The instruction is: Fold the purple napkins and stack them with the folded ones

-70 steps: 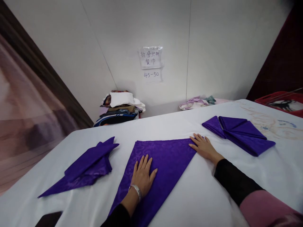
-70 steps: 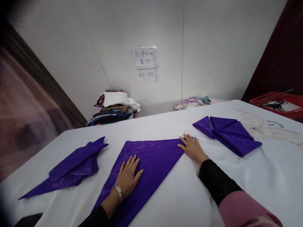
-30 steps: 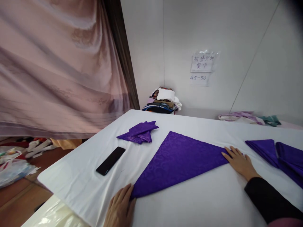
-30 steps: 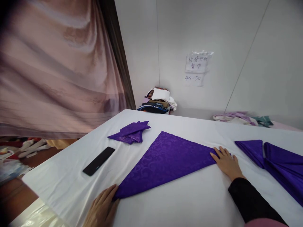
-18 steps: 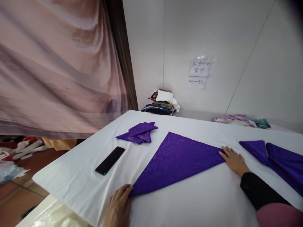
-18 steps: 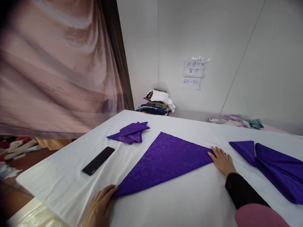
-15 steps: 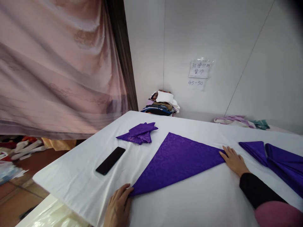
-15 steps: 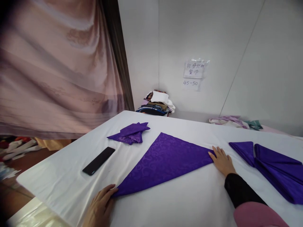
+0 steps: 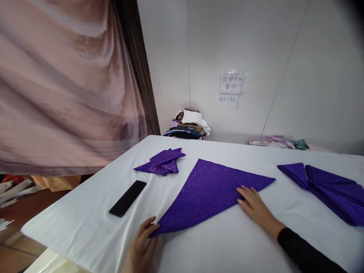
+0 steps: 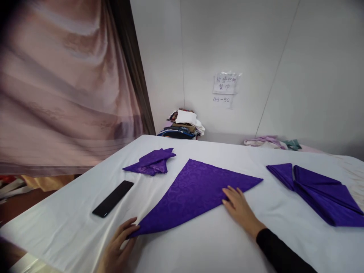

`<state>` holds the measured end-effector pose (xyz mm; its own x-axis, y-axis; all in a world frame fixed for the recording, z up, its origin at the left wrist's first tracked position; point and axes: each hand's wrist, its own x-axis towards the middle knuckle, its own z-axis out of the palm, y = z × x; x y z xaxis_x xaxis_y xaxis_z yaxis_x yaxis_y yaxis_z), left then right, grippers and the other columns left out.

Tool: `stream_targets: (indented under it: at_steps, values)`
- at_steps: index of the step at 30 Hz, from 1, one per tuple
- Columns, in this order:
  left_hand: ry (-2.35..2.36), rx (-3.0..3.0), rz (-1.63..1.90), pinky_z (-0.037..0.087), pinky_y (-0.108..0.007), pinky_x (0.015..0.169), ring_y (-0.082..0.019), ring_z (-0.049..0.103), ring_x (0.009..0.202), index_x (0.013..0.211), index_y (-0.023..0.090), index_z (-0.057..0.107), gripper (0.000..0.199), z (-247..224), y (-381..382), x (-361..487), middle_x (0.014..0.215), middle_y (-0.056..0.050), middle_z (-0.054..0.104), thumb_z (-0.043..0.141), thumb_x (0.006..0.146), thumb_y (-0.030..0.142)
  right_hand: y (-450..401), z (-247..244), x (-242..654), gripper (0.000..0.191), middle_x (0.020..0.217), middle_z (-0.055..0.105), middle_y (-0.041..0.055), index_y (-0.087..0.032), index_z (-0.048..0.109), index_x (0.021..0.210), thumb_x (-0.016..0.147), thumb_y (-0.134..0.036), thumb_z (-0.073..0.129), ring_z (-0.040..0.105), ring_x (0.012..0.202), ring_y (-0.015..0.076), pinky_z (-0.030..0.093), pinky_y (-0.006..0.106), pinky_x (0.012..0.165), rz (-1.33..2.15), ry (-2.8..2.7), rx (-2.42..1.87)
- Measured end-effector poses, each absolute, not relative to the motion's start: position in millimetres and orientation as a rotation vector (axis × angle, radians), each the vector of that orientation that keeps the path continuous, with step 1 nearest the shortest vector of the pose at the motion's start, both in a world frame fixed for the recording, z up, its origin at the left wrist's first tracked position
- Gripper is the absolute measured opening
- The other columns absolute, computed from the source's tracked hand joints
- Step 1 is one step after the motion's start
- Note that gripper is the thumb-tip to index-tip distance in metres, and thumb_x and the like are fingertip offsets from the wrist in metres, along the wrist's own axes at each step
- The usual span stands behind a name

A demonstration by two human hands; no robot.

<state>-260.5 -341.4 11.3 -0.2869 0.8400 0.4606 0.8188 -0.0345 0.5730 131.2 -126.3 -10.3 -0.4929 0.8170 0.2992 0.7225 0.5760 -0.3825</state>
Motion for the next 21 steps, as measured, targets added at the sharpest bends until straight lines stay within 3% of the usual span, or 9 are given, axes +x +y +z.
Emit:
stream_targets:
  at_steps: [4,5,7,9,12,16,18,21]
  values:
    - [1.975,1.866,1.32,0.049,-0.017,0.039,-0.022,0.059,0.101,0.094,0.026,0.062,0.017,48.4,-317.1,-245.2,0.118,-0.004,0.056,0.052,0.08,0.027,-174.1,15.1,66.1,0.05,0.133,0.048,0.008,-0.024,0.042,0.132,0.085,-0.039,0.047,0.036,0.126,0.0245,0.017,0.05,0.108,0.665,-2.386,-0.961]
    - [1.93,1.903,1.339,0.05,-0.018,0.041,-0.022,0.058,0.102,0.092,0.026,0.062,0.016,59.0,-308.1,-239.0,0.116,-0.005,0.056,0.052,0.08,0.025,-183.4,22.4,52.0,0.053,0.135,0.046,0.0082,-0.025,0.04,0.134,0.084,-0.039,0.05,0.036,0.126,0.0247,0.019,0.049,0.108,0.781,-2.352,-0.914]
    - [1.816,2.013,1.378,0.056,-0.029,0.069,-0.02,0.058,0.102,0.088,0.024,0.061,0.013,78.9,-287.4,-223.2,0.111,-0.005,0.059,0.052,0.08,0.02,-197.4,36.7,28.1,0.064,0.136,0.044,0.0083,-0.026,0.032,0.138,0.08,-0.039,0.056,0.039,0.125,0.0242,0.03,0.045,0.103,1.038,-2.225,-0.847]
    - [1.66,2.106,1.378,0.05,-0.037,0.086,-0.019,0.056,0.103,0.086,0.023,0.061,0.014,94.7,-264.4,-203.7,0.11,-0.005,0.059,0.052,0.078,0.015,-203.9,49.2,10.6,0.074,0.135,0.045,0.008,-0.027,0.025,0.14,0.076,-0.036,0.062,0.042,0.122,0.0237,0.037,0.042,0.098,1.252,-2.062,-0.809]
    - [1.463,2.205,1.323,0.047,-0.038,0.089,-0.019,0.054,0.104,0.082,0.022,0.061,0.019,109.1,-229.4,-170.3,0.109,-0.005,0.059,0.053,0.072,0.007,-199.0,61.8,-2.1,0.066,0.124,0.055,0.0069,-0.026,0.038,0.133,0.073,-0.031,0.066,0.051,0.11,0.0227,0.042,0.039,0.092,1.395,-1.788,-0.765]
    - [1.281,2.279,1.262,0.045,-0.039,0.091,-0.018,0.054,0.102,0.08,0.021,0.062,0.021,115.1,-190.8,-129.1,0.104,-0.004,0.062,0.054,0.07,0.005,-178.2,67.5,7.1,0.026,0.085,0.067,0.0021,-0.02,0.066,0.092,0.076,-0.039,0.061,0.059,0.079,0.0184,0.047,0.033,0.073,1.437,-1.482,-0.769]
    - [1.279,2.299,1.247,0.042,-0.041,0.094,-0.019,0.052,0.107,0.089,0.022,0.062,0.021,113.3,-178.1,-114.0,0.111,-0.004,0.06,0.055,0.074,0.01,-168.7,68.7,20.0,0.028,0.072,0.066,0.0004,-0.018,0.067,0.08,0.073,-0.045,0.062,0.059,0.07,0.0169,0.047,0.032,0.068,1.498,-1.362,-0.831]
    - [1.348,2.327,1.261,0.037,-0.047,0.099,-0.022,0.045,0.117,0.108,0.023,0.057,0.029,102.2,-167.7,-100.5,0.124,-0.006,0.053,0.053,0.079,0.017,-157.1,71.4,43.8,0.029,0.069,0.065,-0.0006,-0.018,0.065,0.076,0.069,-0.046,0.066,0.06,0.065,0.0156,0.047,0.032,0.067,1.583,-1.137,-0.89]
